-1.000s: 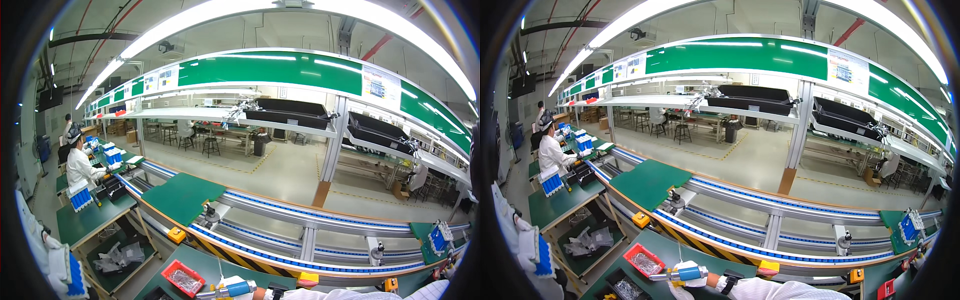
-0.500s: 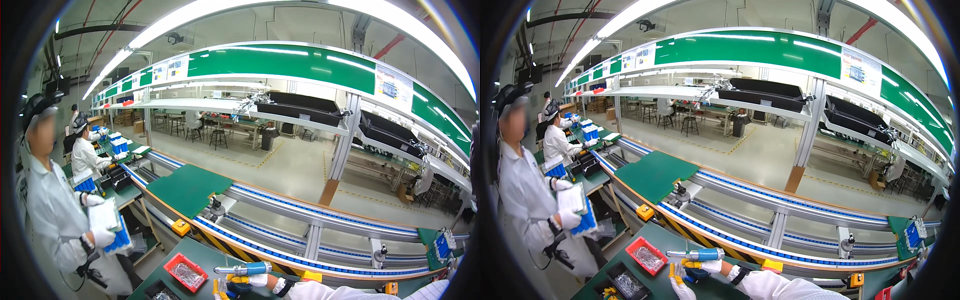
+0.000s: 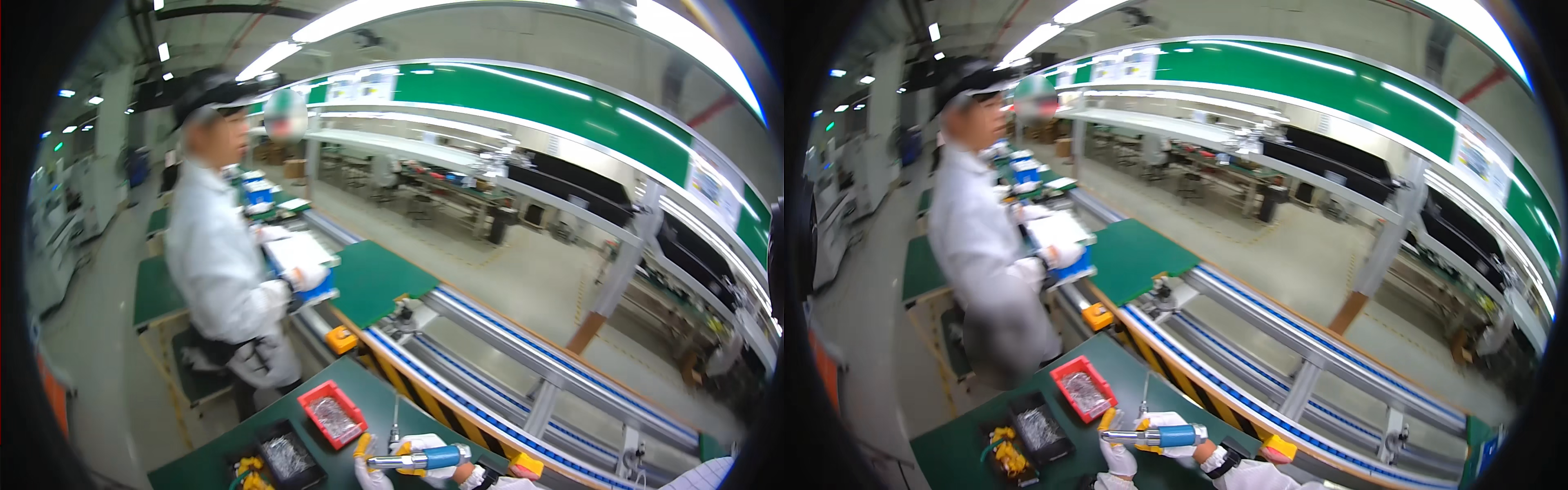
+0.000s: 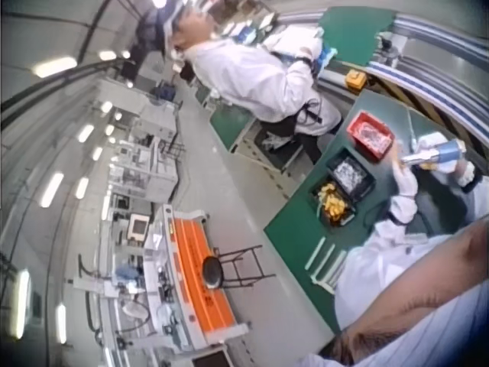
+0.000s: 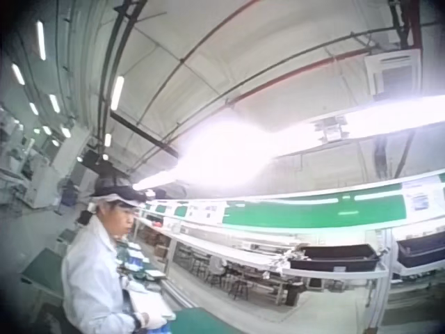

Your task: The recorder assembles a component, possibly a battery pack, by securing wires and connectors, then places it onto a moving conveyor belt for downstream processing.

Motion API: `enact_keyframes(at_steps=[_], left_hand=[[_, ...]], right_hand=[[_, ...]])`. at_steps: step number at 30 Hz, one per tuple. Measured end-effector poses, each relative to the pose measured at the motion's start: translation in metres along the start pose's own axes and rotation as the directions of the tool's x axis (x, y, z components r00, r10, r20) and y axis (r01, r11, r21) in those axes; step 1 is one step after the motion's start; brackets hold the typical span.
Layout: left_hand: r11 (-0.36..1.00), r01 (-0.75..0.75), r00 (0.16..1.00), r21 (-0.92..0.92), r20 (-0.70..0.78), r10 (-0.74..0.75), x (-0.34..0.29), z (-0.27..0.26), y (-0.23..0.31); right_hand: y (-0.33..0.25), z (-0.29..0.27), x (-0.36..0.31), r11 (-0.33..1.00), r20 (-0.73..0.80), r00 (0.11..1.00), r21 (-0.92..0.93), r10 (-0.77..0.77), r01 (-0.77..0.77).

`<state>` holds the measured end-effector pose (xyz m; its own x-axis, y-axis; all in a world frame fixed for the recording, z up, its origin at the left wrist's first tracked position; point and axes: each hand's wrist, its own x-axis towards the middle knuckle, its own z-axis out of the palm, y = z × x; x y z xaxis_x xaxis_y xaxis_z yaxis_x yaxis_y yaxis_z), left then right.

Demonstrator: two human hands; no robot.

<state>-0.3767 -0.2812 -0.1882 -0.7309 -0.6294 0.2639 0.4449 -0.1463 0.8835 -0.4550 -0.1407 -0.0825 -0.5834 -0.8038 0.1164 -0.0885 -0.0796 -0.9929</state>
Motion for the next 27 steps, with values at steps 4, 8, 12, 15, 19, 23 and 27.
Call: enact_keyframes(at_steps=[4, 8, 12, 15, 19, 23, 27], left_hand=[[0.998, 0.056, 0.998, -0.030, 0.043, -0.055, 0.000, 0.002, -0.015], [0.998, 0.047, 0.998, 0.052, 0.044, -0.050, 0.002, 0.003, 0.002], [0.998, 0.057, 0.998, 0.016, 0.007, -0.057, -0.003, -0.008, -0.025], [0.957, 0.188, 0.977, -0.221, -0.055, -0.205, 0.007, -0.011, -0.039], [0.626, 0.453, 0.845, -0.635, 0.081, -0.528, 0.017, -0.003, -0.035], [0.779, 0.457, 0.881, -0.430, 0.100, -0.462, 0.014, -0.005, -0.030], [0.832, 0.450, 0.893, -0.325, 0.146, -0.426, 0.015, -0.005, -0.027]], right_hand=[[-0.006, 0.002, 0.008, 0.803, 0.013, 0.927, -0.495, -0.376, 0.333], [-0.020, 0.007, 0.003, 0.931, -0.045, 0.990, -0.348, -0.134, 0.110], [-0.033, 0.015, 0.004, 0.946, -0.035, 0.997, -0.319, -0.074, 0.059], [-0.041, 0.022, 0.006, 0.877, 0.079, 0.978, -0.433, -0.194, 0.209], [-0.037, 0.034, 0.002, 0.962, 0.083, 0.994, -0.260, -0.065, 0.084], [-0.050, 0.047, 0.014, 0.810, 0.250, 0.962, -0.539, -0.110, 0.233], [-0.046, 0.048, 0.009, 0.779, 0.199, 0.960, -0.564, -0.196, 0.276]])
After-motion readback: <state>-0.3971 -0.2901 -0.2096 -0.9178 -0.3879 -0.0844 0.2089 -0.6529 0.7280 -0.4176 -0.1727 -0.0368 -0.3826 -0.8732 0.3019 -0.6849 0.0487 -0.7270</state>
